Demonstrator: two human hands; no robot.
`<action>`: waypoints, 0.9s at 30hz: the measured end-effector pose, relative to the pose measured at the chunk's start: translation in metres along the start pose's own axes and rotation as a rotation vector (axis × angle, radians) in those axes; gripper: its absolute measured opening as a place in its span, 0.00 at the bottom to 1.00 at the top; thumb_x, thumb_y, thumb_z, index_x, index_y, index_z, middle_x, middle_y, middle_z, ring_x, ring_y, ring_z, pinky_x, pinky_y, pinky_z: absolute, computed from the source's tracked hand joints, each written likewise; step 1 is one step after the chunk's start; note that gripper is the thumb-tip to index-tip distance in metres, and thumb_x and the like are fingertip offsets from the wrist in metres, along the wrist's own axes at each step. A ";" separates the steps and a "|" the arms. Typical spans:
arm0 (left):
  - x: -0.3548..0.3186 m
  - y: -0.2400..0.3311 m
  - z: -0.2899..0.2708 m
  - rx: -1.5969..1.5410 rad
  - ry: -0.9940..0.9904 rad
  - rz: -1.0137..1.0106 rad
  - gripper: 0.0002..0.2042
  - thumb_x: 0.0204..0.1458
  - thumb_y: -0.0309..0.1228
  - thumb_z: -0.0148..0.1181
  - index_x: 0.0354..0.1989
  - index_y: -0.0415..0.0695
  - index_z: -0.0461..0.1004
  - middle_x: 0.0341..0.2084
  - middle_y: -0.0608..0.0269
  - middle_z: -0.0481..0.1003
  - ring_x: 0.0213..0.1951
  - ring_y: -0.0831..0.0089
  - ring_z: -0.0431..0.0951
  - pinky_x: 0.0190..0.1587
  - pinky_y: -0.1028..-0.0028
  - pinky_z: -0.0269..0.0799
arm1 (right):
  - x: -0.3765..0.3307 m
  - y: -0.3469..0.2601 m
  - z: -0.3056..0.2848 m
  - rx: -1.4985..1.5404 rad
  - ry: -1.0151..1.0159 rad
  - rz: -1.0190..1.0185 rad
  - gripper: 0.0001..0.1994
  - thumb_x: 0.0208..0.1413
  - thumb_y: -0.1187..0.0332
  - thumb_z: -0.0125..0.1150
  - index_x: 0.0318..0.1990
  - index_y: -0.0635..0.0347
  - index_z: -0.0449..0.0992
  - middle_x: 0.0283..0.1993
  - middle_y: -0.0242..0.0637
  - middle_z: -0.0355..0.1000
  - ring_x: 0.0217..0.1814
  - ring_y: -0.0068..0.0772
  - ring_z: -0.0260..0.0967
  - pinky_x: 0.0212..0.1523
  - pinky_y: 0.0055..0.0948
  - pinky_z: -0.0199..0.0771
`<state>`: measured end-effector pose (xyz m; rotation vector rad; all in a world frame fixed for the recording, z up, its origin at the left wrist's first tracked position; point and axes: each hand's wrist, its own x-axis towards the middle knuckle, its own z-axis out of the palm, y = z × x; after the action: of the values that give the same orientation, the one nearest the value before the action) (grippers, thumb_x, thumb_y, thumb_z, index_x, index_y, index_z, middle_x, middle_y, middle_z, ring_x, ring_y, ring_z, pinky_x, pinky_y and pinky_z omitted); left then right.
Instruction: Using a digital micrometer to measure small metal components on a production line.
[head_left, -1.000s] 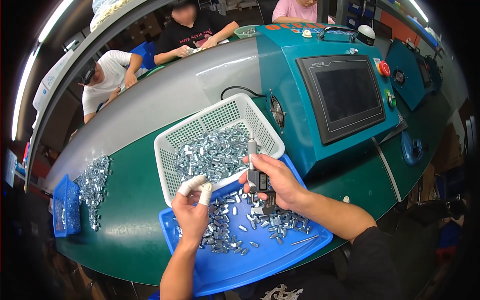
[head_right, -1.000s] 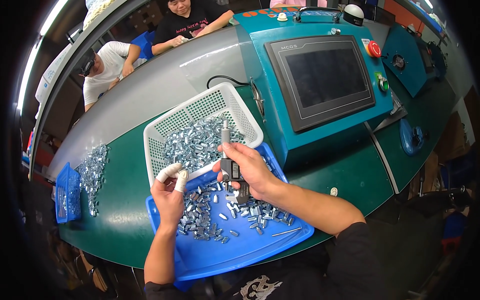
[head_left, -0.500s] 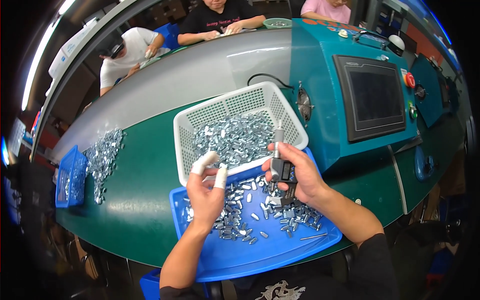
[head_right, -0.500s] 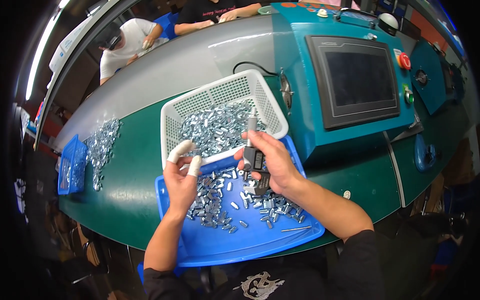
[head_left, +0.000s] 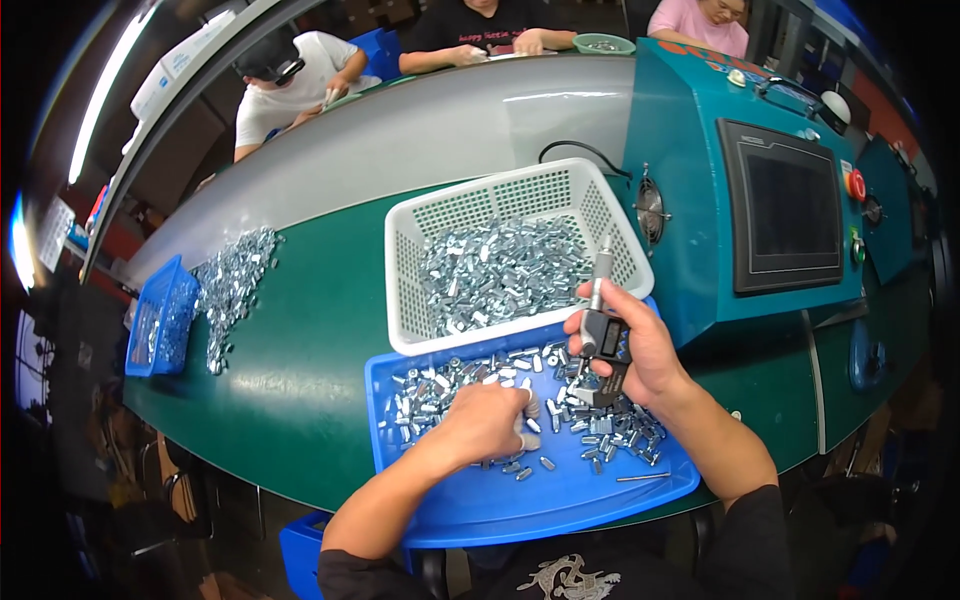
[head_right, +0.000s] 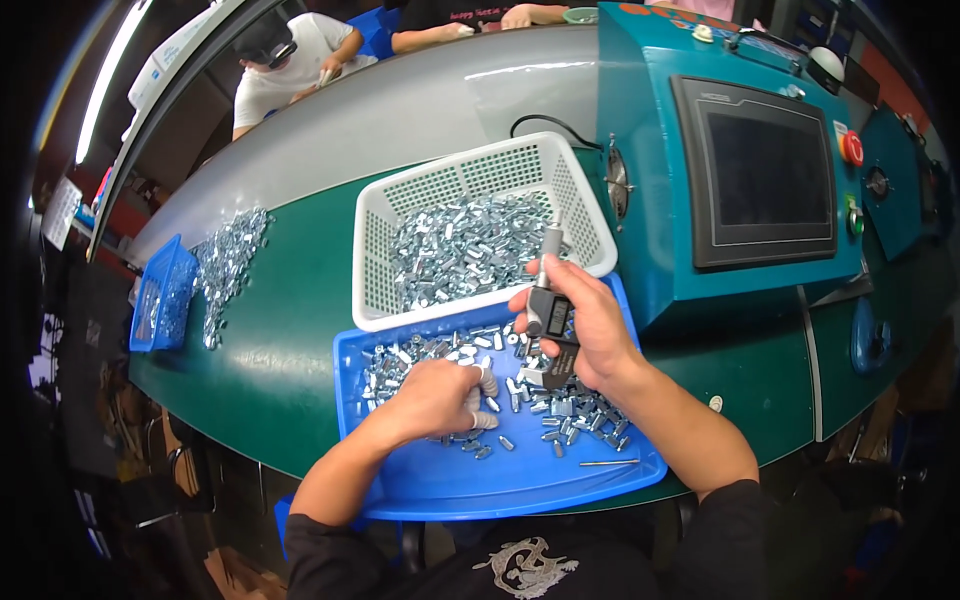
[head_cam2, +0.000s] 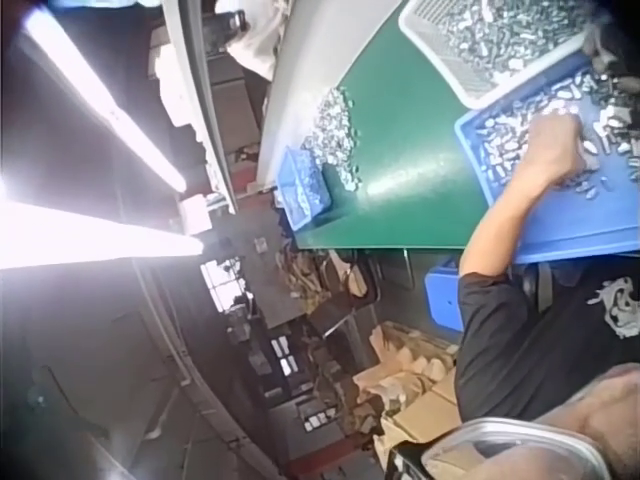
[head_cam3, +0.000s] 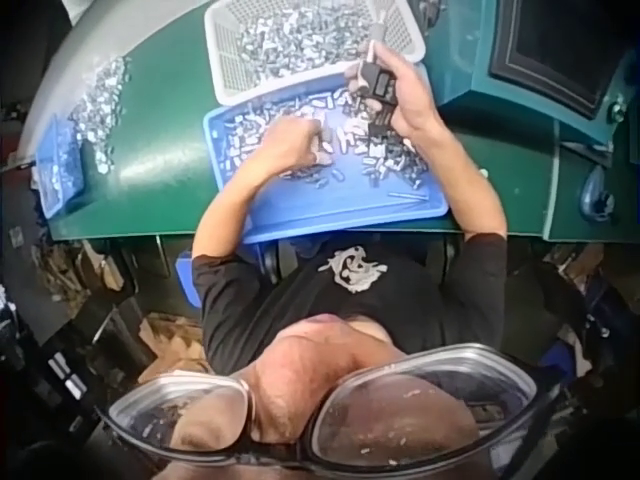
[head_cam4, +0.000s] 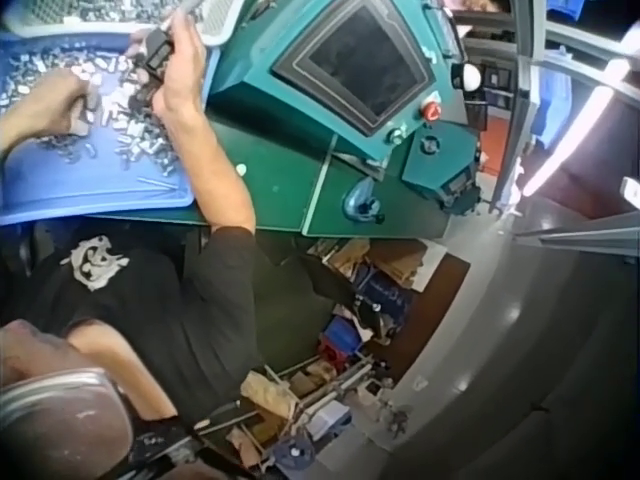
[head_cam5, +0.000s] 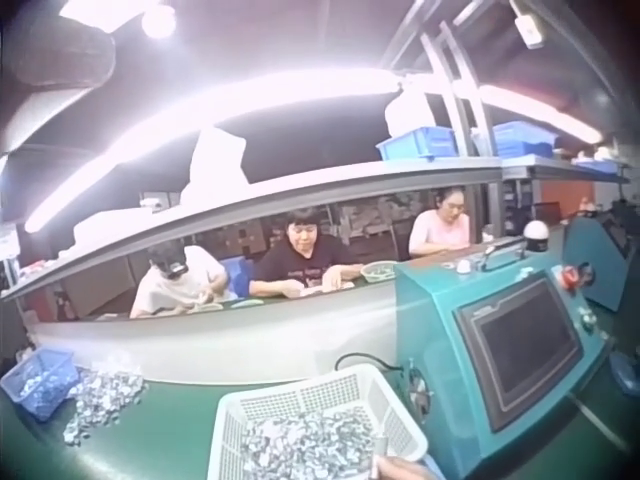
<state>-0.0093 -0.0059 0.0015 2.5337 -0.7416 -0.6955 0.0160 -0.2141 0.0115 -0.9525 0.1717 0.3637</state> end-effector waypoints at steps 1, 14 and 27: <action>-0.002 -0.006 0.006 0.092 0.032 0.003 0.13 0.39 0.39 0.68 0.30 0.46 0.78 0.20 0.59 0.76 0.27 0.59 0.77 0.32 0.63 0.71 | 0.001 0.003 0.001 0.006 -0.012 0.011 0.18 0.63 0.54 0.45 0.49 0.59 0.64 0.33 0.41 0.73 0.28 0.26 0.72 0.14 0.17 0.62; 0.005 0.005 -0.006 -0.939 0.383 0.071 0.08 0.48 0.22 0.64 0.37 0.37 0.76 0.31 0.63 0.78 0.31 0.80 0.76 0.34 0.80 0.73 | -0.001 -0.006 0.001 0.034 0.000 -0.043 0.16 0.63 0.55 0.45 0.47 0.59 0.66 0.32 0.41 0.73 0.28 0.25 0.73 0.14 0.17 0.62; 0.006 0.000 -0.014 -1.201 0.508 0.123 0.12 0.51 0.22 0.60 0.45 0.38 0.74 0.33 0.63 0.75 0.30 0.79 0.74 0.34 0.78 0.73 | 0.008 -0.019 0.038 0.058 -0.072 -0.076 0.18 0.63 0.53 0.43 0.48 0.57 0.65 0.34 0.41 0.72 0.30 0.27 0.73 0.14 0.18 0.64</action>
<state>0.0029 -0.0060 0.0103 1.4231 -0.1647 -0.2631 0.0301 -0.1907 0.0451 -0.8850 0.0799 0.3203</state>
